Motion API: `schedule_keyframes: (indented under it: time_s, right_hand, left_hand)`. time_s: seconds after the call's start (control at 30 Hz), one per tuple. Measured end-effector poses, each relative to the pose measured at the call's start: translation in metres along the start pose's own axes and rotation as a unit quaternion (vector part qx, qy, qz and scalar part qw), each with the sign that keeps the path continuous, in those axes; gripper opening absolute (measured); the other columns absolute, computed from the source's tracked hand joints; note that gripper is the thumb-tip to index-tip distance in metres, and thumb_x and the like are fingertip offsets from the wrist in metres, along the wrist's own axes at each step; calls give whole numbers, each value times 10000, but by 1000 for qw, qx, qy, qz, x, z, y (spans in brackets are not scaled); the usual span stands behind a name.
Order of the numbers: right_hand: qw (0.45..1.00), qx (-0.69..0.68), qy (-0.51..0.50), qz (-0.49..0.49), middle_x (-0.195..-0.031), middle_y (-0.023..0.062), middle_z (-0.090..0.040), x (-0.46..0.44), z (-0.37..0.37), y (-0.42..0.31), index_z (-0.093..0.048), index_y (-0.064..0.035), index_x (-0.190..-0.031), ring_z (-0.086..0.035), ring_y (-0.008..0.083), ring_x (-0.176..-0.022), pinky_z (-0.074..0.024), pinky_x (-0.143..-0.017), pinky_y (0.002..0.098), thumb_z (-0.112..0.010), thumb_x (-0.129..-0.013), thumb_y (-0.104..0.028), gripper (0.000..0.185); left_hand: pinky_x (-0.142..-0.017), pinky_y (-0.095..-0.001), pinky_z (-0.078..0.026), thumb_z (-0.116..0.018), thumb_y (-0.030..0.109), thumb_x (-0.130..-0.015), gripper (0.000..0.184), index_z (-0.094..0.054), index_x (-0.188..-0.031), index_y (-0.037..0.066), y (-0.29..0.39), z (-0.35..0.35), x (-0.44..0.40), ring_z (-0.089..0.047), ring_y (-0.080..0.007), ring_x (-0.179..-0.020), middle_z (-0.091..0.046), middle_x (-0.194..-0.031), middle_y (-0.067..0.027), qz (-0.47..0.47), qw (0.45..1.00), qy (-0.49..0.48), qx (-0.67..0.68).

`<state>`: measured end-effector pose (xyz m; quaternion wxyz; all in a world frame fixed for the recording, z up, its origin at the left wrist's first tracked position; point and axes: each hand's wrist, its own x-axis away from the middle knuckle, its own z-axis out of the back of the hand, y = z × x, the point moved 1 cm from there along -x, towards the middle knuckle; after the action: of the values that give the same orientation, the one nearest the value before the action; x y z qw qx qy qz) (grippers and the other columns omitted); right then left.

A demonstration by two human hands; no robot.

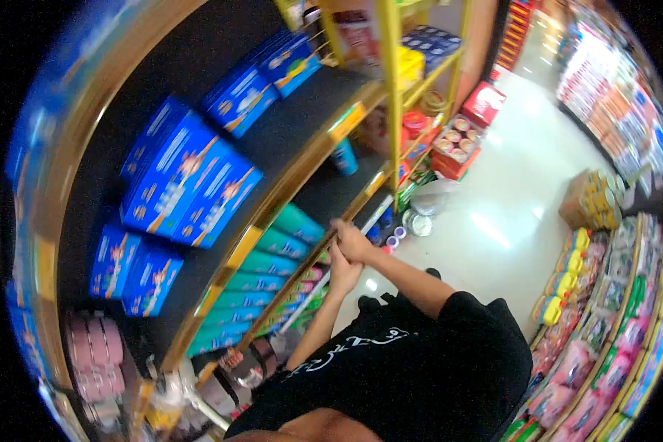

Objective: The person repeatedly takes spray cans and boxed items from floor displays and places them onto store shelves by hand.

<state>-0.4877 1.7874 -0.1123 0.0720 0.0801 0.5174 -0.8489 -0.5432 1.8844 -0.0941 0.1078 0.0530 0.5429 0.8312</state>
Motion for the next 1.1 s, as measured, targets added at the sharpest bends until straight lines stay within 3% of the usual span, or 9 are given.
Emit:
schedule_keyframes:
  time_s: [0.13, 0.23, 0.37, 0.47, 0.53, 0.67, 0.7, 0.97, 1.1]
  right_hand:
    - [994, 21, -41, -101, -937, 256, -688, 60, 93, 41, -679, -9, -985, -655, 455, -886, -520, -793, 500, -622, -806, -164, 243]
    - [981, 86, -50, -168, -892, 229, -699, 108, 174, 75, -697, -38, -932, -672, 425, -842, -528, -746, 493, -627, -795, -158, 195]
    - [966, 104, -30, -236, -890, 229, -703, 144, 292, 116, -718, -39, -935, -683, 405, -827, -539, -739, 465, -638, -780, -146, 204]
    - [962, 35, 70, -263, -892, 220, -714, 165, 356, 145, -716, -9, -969, -702, 364, -826, -552, -751, 417, -633, -777, -89, 224]
    - [948, 23, 161, -274, -890, 198, -726, 174, 390, 160, -710, 4, -966, -713, 311, -806, -559, -736, 389, -619, -776, -25, 212]
    - [922, 0, 248, -296, -1051, 193, -709, 177, 458, 199, -595, 18, -1197, -716, 313, -841, -566, -782, 383, -591, -787, -10, 411]
    - [917, -20, 225, -329, -1129, 197, -681, 173, 479, 205, -508, 1, -1302, -712, 321, -874, -564, -803, 393, -606, -779, -34, 534]
    - [893, 30, 231, -385, -1260, 257, -608, 143, 638, 314, -423, 24, -1391, -636, 367, -1101, -514, -940, 412, -696, -786, -193, 698]
    - [867, 86, 183, -455, -1334, 297, -542, 130, 724, 357, -347, 46, -1450, -542, 395, -1246, -439, -1046, 424, -721, -796, -271, 818]
  left_hand:
    - [-1082, -468, -395, -808, 236, -765, 961, -202, -1472, -3, 11, -78, -5, -442, -397, -1342, -402, -1446, -291, 3, 977, -212, -5]
    - [-1019, -420, -440, -850, 400, -731, 883, -399, -1347, -43, 67, -147, -18, -547, -366, -1223, -538, -1293, -268, -54, 938, -327, -99]
    - [-994, -418, -453, -817, 383, -753, 792, -450, -1293, -66, 133, -247, -36, -562, -365, -1189, -539, -1279, -258, -67, 886, -446, -108]
    - [-977, -408, -455, -809, 384, -762, 763, -464, -1274, -63, 158, -317, -48, -571, -353, -1161, -539, -1261, -256, -95, 867, -485, -66]
    - [-986, -409, -476, -801, 381, -785, 796, -437, -1361, -30, 172, -355, -61, -581, -336, -1178, -510, -1336, -246, -91, 856, -509, -10]
    - [-978, -421, -505, -784, 370, -822, 853, -368, -1466, -4, 203, -400, -100, -588, -338, -1204, -469, -1424, -228, -28, 858, -512, -35]
    - [-969, -415, -509, -780, 376, -829, 852, -369, -1460, -20, 205, -411, -115, -596, -333, -1196, -471, -1426, -232, -22, 857, -512, -45]
    - [-934, -381, -523, -759, 406, -860, 794, -420, -1407, -60, 166, -565, -263, -643, -305, -1144, -516, -1407, -237, 32, 849, -522, -71]
    - [-929, -383, -526, -732, 396, -880, 756, -428, -1412, -47, 223, -679, -333, -645, -297, -1135, -556, -1365, -222, -16, 821, -569, -47]
